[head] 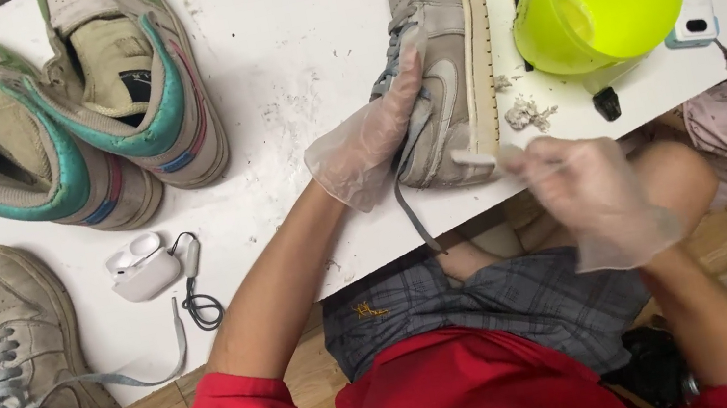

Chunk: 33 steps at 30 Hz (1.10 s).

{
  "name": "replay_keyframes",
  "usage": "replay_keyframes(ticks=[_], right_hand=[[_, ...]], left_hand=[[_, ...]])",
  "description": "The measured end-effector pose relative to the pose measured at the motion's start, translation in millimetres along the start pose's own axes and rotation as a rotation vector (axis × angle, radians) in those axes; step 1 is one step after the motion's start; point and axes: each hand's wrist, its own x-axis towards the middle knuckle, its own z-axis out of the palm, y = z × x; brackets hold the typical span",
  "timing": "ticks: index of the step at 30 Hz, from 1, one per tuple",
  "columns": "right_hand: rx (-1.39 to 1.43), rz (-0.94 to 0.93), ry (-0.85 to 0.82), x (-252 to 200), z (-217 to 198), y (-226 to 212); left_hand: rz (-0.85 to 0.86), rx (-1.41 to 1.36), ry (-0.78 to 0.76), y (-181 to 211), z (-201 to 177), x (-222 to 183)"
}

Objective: Scrubbing the sole of a sneaker with a toothbrush and cleaning paste to remove dirt and stains.

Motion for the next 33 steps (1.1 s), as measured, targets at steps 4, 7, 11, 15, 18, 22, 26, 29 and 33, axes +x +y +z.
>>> replay_keyframes(ticks=[4, 7, 11, 15, 18, 22, 26, 29, 33], right_hand=[[-0.049, -0.005, 0.025, -4, -2, 7], [-0.076, -0.011, 0.07, -2, -18, -4], [-0.128, -0.099, 0.098, 17, -11, 11], [-0.165, -0.147, 0.021, 7, -1, 4], [-0.375, -0.238, -0.043, 12, -9, 42], [-0.514, -0.156, 0.181, 11, 12, 39], [-0.5, -0.325, 0.085, -2, 1, 42], [-0.427, -0.27, 0.201, 10, -18, 32], [-0.164, 0.033, 0.072, 18, 1, -8]], left_hand=[[0.021, 0.033, 0.002, -10, -8, 18], [0.05, 0.037, -0.01, -14, -11, 21], [0.033, -0.004, -0.014, 1, 1, -9], [0.058, 0.004, -0.024, -12, -15, 24], [-0.167, -0.173, -0.079, -20, -26, 42], [-0.121, -0.185, -0.158, -21, -24, 37], [0.044, -0.171, -0.249, -33, -30, 57], [-0.125, -0.253, -0.162, -20, -26, 39], [-0.086, -0.079, -0.084, -16, -25, 42]])
